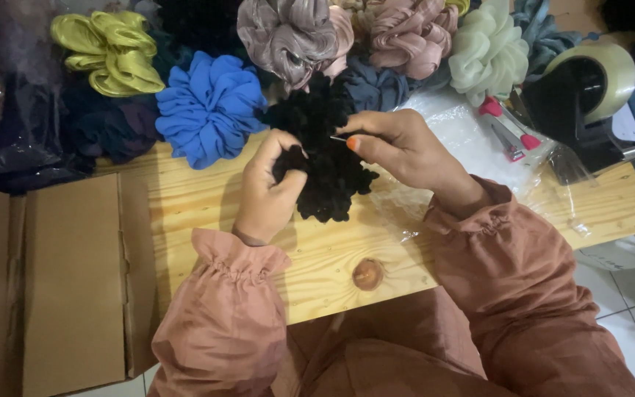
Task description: A person uses a small tool to finish or repair a black fabric scrunchie on a wooden table surrounded by other colorful scrunchies.
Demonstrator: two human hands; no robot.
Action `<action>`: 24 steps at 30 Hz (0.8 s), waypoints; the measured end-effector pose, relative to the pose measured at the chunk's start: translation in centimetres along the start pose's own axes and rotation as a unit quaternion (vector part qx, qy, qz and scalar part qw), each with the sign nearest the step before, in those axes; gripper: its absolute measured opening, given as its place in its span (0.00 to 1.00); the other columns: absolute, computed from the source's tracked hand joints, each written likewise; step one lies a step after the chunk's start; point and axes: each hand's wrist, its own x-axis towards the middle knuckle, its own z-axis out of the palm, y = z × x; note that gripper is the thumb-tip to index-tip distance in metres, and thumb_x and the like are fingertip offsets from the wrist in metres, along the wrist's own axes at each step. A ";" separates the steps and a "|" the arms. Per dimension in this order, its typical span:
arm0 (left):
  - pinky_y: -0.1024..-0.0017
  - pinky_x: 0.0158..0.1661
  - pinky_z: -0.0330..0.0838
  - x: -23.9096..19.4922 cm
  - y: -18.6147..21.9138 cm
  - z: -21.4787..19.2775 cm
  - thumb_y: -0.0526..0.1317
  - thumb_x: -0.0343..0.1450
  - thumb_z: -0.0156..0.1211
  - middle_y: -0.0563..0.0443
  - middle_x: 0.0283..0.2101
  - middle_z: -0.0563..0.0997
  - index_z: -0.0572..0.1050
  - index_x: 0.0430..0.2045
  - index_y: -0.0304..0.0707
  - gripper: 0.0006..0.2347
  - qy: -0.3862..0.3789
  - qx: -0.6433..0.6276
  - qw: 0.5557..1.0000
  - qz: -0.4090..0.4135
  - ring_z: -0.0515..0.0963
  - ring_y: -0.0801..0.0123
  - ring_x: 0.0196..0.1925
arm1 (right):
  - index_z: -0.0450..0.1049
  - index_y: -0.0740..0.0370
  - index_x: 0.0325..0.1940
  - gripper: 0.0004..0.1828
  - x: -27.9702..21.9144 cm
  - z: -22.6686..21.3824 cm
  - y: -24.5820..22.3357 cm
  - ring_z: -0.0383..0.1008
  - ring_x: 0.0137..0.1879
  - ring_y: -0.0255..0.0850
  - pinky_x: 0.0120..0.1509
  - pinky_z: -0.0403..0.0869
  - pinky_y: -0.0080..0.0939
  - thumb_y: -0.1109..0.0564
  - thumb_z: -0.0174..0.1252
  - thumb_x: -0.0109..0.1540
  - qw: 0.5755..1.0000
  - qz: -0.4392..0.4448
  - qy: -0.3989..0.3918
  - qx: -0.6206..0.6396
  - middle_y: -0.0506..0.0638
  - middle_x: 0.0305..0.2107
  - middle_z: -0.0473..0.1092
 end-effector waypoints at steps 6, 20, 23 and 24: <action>0.79 0.39 0.63 0.0 1.4 0.5 0.46 0.80 0.44 0.58 0.24 0.64 0.67 0.21 0.44 0.15 -0.002 -0.088 0.996 0.011 0.64 0.74 0.30 | 0.76 0.72 0.54 0.12 -0.1 0.2 -0.1 0.63 0.26 0.33 0.36 0.69 0.34 0.67 0.53 0.67 1.000 -0.005 -0.026 -0.012 0.48 0.18 0.67; 0.69 0.31 0.65 0.1 -0.1 0.8 0.30 0.63 0.63 0.49 0.23 0.66 0.62 0.23 0.45 0.12 0.091 0.041 0.994 0.044 0.69 0.64 0.27 | 0.79 0.69 0.52 0.12 0.4 0.1 -1.4 0.59 0.21 0.32 0.28 0.64 0.32 0.67 0.53 0.67 0.999 0.009 -0.035 -0.031 0.50 0.14 0.66; 0.66 0.32 0.67 -0.1 -0.4 0.9 0.31 0.62 0.64 0.46 0.24 0.67 0.64 0.24 0.43 0.12 0.094 0.083 0.990 0.059 0.72 0.57 0.28 | 0.77 0.69 0.51 0.12 -0.3 -0.7 -2.5 0.55 0.25 0.29 0.29 0.62 0.28 0.65 0.50 0.68 0.999 0.032 -0.030 0.005 0.45 0.16 0.60; 0.66 0.32 0.67 0.0 -0.3 1.1 0.31 0.62 0.64 0.46 0.24 0.67 0.64 0.24 0.43 0.12 0.098 0.082 0.990 0.060 0.72 0.57 0.28 | 0.77 0.69 0.51 0.12 -0.1 -0.7 -2.7 0.55 0.25 0.29 0.29 0.62 0.28 0.65 0.50 0.68 0.999 0.031 -0.034 0.002 0.45 0.16 0.60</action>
